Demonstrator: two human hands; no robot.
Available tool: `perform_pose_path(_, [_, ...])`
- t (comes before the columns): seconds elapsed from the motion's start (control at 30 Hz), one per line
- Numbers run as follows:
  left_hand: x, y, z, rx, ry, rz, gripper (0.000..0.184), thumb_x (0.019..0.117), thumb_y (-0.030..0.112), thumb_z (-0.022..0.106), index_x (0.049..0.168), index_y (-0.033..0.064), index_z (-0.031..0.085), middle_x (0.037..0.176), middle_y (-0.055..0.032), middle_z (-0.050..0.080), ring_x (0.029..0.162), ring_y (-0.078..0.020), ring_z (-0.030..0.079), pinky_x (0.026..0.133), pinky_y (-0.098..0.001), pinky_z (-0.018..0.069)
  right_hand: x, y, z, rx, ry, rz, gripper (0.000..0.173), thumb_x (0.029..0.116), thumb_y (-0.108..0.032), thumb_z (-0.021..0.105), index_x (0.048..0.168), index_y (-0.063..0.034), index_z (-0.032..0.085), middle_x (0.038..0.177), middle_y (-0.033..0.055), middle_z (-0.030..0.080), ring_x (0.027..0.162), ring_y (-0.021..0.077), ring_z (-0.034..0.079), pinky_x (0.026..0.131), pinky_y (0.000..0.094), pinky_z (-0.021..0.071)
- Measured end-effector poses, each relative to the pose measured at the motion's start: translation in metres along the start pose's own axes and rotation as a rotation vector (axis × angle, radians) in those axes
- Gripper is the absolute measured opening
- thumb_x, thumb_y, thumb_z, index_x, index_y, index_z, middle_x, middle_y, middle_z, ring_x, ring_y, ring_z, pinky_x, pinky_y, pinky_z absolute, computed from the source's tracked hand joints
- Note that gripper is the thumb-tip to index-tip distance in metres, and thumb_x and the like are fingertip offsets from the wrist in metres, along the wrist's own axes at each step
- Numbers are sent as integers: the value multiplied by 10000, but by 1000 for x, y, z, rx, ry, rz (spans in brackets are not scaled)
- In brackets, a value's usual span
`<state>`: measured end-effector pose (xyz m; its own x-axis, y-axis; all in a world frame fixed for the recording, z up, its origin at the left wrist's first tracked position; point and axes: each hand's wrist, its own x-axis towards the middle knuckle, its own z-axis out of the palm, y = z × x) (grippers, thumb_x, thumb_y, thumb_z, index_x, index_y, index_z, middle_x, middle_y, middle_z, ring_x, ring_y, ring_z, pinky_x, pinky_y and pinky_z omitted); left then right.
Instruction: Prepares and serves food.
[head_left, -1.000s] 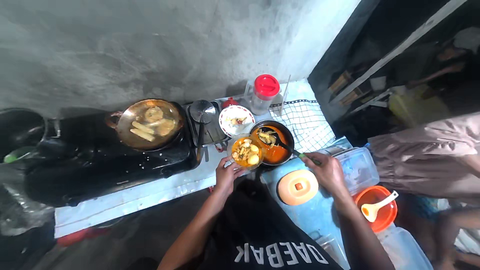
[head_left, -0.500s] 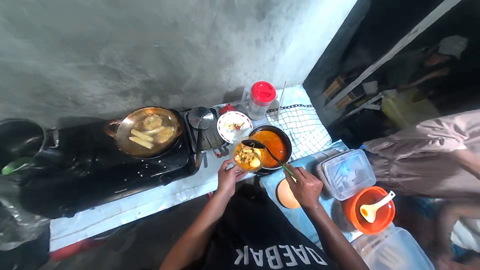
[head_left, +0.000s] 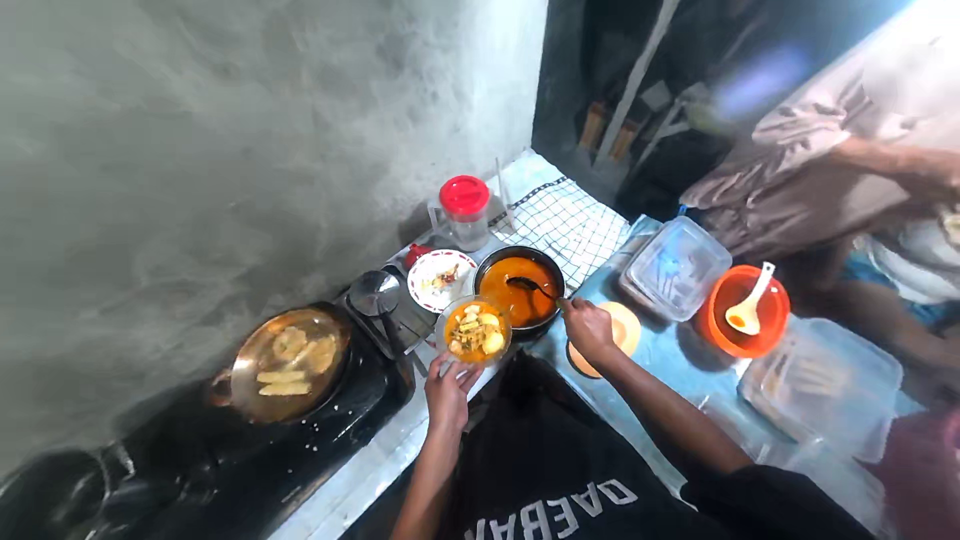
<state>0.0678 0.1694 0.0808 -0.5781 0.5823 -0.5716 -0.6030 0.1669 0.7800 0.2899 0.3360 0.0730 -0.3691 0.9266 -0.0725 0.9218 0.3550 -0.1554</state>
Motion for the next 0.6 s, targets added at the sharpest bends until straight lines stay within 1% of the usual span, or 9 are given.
perform_pose_path(0.07, [-4, 2, -7, 33, -30, -2, 402, 975, -66, 513, 1371, -28, 458, 1030, -251, 670, 816, -338, 730, 733, -465, 642, -2, -8, 5, 58, -65, 57, 275, 1019, -217, 583, 1251, -129, 703, 1106, 173, 725, 982, 384, 716, 776, 578, 572])
perform_pose_path(0.17, [-8, 7, -15, 96, -80, -14, 420, 968, -73, 505, 1382, -28, 454, 1066, -257, 665, 828, -346, 731, 740, -465, 644, -3, -17, 6, 319, -200, 149, 350, 1010, -341, 634, 1302, -156, 692, 1177, 164, 726, 1077, 382, 698, 916, 616, 540])
perform_pose_path(0.23, [-10, 10, -17, 170, -126, -22, 445, 971, -61, 499, 1408, -16, 425, 1063, -234, 656, 822, -324, 726, 734, -453, 641, -11, -17, 18, 511, -168, 177, 394, 989, -379, 673, 1327, -177, 686, 1221, 129, 725, 1128, 338, 692, 985, 597, 539])
perform_pose_path(0.3, [-11, 10, -16, 260, -203, -28, 461, 976, -48, 483, 1426, -5, 393, 1064, -207, 651, 824, -299, 724, 730, -448, 640, -31, -11, 24, 619, -58, 199, 412, 989, -382, 675, 1349, -182, 666, 1274, 96, 700, 1121, 283, 698, 984, 539, 567])
perform_pose_path(0.37, [-13, 10, -12, 357, -293, -40, 456, 982, -32, 460, 1429, 10, 381, 1057, -173, 650, 819, -268, 721, 722, -435, 639, -65, -5, 17, 680, 40, 274, 409, 1011, -354, 650, 1367, -151, 651, 1341, 100, 657, 1099, 264, 697, 963, 507, 580])
perform_pose_path(0.43, [-14, 8, -6, 441, -382, -47, 450, 996, -17, 442, 1438, 24, 367, 1051, -138, 639, 811, -231, 717, 723, -411, 638, -111, -4, 10, 689, 78, 414, 389, 1043, -374, 589, 1367, -169, 652, 1312, 89, 659, 1035, 254, 701, 917, 500, 586])
perform_pose_path(0.47, [-15, 6, -2, 464, -421, -57, 454, 996, -17, 441, 1441, 26, 363, 1054, -133, 640, 811, -223, 720, 726, -406, 640, -140, -4, 13, 689, 37, 471, 393, 1051, -398, 558, 1368, -186, 652, 1295, 81, 671, 1052, 253, 700, 931, 506, 578])
perform_pose_path(0.53, [-21, 1, 7, 498, -493, -90, 460, 991, -23, 448, 1441, 24, 365, 1060, -130, 634, 808, -217, 715, 726, -398, 639, -208, -4, 35, 702, -173, 548, 436, 1044, -459, 545, 1368, -190, 660, 1290, 100, 696, 1170, 294, 678, 1023, 563, 530])
perform_pose_path(0.6, [-31, -6, 20, 518, -557, -123, 444, 984, -32, 456, 1418, 22, 378, 1014, -111, 657, 765, -201, 725, 700, -373, 646, -279, -1, 67, 796, -496, 689, 562, 1021, -522, 571, 1388, -101, 635, 1331, 207, 662, 1262, 397, 616, 1083, 645, 452])
